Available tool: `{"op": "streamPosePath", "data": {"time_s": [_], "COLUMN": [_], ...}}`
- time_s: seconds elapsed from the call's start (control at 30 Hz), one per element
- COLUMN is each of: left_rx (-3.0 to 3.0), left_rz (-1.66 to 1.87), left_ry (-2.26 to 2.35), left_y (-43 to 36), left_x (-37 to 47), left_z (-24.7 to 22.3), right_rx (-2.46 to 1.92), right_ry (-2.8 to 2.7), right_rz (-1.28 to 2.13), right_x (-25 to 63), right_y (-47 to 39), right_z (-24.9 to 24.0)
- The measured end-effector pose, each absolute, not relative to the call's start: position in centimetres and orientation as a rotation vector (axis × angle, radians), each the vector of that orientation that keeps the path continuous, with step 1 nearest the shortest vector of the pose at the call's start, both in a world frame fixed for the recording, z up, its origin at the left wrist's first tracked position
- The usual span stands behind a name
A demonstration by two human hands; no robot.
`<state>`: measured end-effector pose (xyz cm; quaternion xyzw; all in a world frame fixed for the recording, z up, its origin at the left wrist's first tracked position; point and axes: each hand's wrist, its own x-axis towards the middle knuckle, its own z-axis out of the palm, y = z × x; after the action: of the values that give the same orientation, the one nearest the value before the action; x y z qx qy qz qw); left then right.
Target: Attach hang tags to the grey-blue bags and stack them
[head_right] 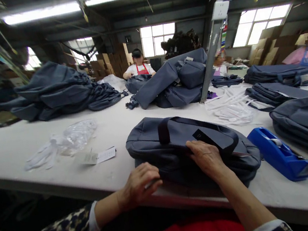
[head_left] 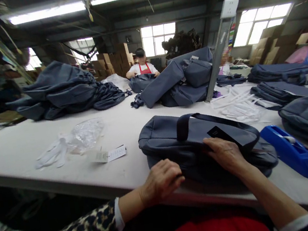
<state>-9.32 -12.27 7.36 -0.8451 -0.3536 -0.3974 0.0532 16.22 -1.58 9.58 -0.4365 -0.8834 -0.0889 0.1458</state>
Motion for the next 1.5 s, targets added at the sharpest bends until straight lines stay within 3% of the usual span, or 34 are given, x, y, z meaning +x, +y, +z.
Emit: {"op": "streamPosePath", "data": {"time_s": [0.13,0.3,0.57,0.83,1.1,1.3,1.43,1.5], "left_rx": [-2.509,-2.544,-2.580,-2.638,-2.741,-2.820,-2.790,-2.790], "left_rz": [-0.641,-0.339,-0.431,-0.232,-0.324,-0.300,-0.303,-0.307], "left_ry": [-1.221,-1.390,-1.430,-1.363,-1.298,-1.338,-1.409,-1.368], "left_y": [-13.0,-10.1,-10.9,-7.9,-7.8,-6.1,-6.5,-6.7], "left_x": [-9.8,-10.1,-8.0,-6.2,-5.1,-4.7,-4.8,-4.9], "left_z": [3.2,1.1,2.6,0.9,0.4,-2.0,-2.3,-2.3], "right_rx": [-1.221,-1.210,-1.254,-1.335,-1.301,-1.276,-0.899,-0.968], "right_ry": [-2.617,-2.645,-2.710,-2.740,-2.702,-2.561,-2.571,-2.576], "right_rz": [-0.190,-0.127,-0.063,-0.150,-0.238,-0.295,-0.309,-0.272], "right_x": [16.2,16.2,15.6,15.1,15.0,14.5,15.9,18.0], "right_y": [-1.8,-1.9,-1.6,-1.9,-1.9,-5.7,-8.8,-9.2], "right_z": [10.2,11.3,12.5,11.9,11.2,7.9,3.2,0.7]}}
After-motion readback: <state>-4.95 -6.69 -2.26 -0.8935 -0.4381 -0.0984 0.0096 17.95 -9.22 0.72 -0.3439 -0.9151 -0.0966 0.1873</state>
